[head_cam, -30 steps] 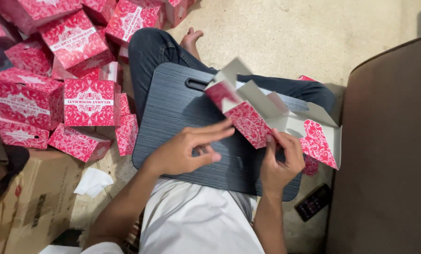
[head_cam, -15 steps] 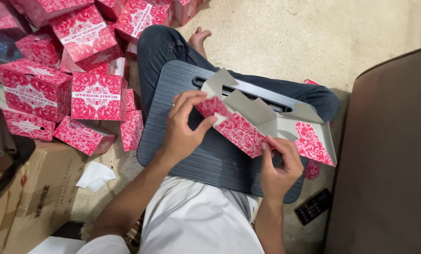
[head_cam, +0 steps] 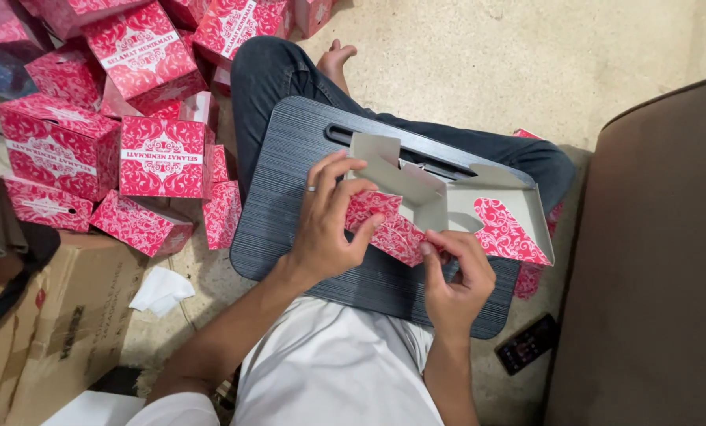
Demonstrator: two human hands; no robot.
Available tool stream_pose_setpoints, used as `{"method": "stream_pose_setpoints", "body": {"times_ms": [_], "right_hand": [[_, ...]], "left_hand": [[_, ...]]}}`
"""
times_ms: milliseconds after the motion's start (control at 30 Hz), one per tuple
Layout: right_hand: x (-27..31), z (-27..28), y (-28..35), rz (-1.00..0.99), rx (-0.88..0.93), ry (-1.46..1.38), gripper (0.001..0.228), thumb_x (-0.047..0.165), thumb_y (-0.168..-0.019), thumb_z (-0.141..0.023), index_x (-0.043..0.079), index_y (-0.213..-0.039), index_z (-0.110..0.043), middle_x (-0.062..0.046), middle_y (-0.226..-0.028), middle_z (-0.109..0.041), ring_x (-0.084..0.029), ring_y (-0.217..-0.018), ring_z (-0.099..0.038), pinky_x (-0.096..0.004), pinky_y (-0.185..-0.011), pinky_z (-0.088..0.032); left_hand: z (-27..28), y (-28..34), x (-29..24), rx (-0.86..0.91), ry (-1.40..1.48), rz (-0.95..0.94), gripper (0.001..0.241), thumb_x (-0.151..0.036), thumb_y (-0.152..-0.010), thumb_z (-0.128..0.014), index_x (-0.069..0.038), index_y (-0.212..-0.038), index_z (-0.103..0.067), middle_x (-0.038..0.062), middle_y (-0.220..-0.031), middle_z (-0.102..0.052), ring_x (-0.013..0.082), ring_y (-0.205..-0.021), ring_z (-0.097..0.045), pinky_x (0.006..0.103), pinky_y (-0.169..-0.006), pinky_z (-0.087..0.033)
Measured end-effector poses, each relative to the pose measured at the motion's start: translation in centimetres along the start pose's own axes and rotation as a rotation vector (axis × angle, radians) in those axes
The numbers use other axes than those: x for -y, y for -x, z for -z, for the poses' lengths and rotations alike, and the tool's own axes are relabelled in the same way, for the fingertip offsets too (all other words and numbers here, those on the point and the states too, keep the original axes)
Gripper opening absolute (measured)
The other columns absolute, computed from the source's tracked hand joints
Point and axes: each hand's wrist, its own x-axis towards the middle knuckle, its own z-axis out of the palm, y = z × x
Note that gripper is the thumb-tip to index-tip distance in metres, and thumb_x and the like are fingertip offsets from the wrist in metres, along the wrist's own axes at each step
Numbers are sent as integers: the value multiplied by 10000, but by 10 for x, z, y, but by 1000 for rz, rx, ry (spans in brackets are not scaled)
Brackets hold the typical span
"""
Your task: Folding a flat cardboard template into a small decorative box on a lap desk.
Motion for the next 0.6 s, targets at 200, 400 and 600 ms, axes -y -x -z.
{"method": "stream_pose_setpoints", "body": {"times_ms": [200, 400, 600], "right_hand": [[3, 4, -1, -3, 3, -8, 115, -8, -876, -803, -7, -989, -781, -128, -815, -680, -184, -639, -525, -319, -595, -461], [1, 5, -1, -2, 1, -17, 103, -19, -878, -792, -18, -980, -779, -130, -810, -675, -177, -648, -528, -314, -593, -466], [4, 6, -3, 32, 51, -20, 93, -19, -865, -798, 4, -954, -783, -124, -797, -674, -214, -668, -582, -338, -627, -489]], "left_hand": [[-2, 4, 1, 103, 50, -24, 351, -201, -895, -739, -131, -1228, -655, 117, -1305, -560, 462, -1326, -474, 599, -1141, -350], [-4, 7, 1, 162, 57, -43, 358, -196, -893, -739, -141, -1241, -674, 119, -1302, -574, 452, -1341, -467, 609, -1145, -339], [-6, 14, 4, 207, 24, -106, 205, -264, -922, -715, -201, -1112, -752, 60, -1181, -639, 363, -1217, -562, 526, -1077, -407]]}}
